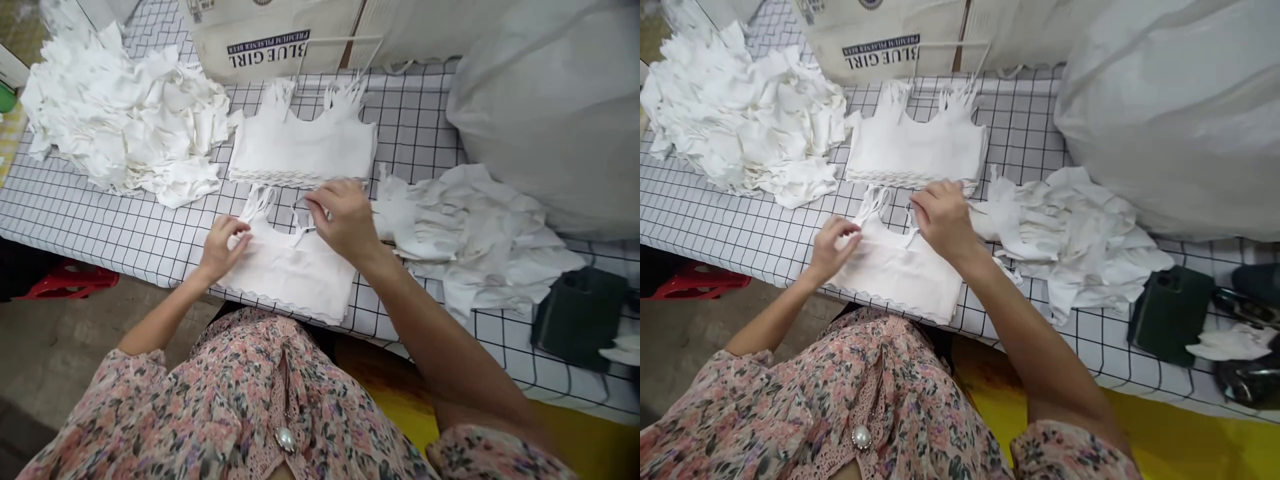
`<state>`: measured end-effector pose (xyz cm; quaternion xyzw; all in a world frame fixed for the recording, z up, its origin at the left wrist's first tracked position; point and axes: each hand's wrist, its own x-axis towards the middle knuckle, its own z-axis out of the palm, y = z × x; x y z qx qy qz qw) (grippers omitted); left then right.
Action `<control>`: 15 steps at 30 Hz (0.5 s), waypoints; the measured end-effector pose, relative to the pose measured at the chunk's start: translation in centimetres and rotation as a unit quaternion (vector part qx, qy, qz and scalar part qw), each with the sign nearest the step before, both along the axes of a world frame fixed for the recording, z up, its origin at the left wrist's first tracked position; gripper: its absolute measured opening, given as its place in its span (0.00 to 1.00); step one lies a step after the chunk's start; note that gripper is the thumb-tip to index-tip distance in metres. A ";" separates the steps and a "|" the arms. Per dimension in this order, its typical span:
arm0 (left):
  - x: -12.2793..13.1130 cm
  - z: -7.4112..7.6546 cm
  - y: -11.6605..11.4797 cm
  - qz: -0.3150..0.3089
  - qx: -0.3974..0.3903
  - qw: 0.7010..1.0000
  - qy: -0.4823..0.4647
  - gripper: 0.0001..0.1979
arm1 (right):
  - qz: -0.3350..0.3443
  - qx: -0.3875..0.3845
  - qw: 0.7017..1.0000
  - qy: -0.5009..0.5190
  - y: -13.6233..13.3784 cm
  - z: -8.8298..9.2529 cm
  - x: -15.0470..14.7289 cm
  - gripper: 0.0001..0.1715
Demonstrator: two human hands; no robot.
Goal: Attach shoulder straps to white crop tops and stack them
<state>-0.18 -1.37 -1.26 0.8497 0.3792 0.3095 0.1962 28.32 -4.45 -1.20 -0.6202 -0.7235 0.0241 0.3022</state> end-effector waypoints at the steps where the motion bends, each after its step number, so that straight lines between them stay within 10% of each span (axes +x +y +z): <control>1: 0.0 -0.6 -1.1 -0.001 0.025 1.000 0.014 0.04 | 0.018 -0.026 0.999 -0.012 2.5 0.2 -0.8 0.20; 7: -1.3 -2.5 -6.1 0.045 0.073 0.991 0.100 0.14 | 0.126 -0.121 0.979 -0.104 11.1 -0.8 -5.2 0.12; 15: -0.7 -2.5 -6.7 0.064 0.048 0.988 0.134 0.18 | 0.089 -0.030 0.994 -0.053 11.7 -2.8 -3.7 0.18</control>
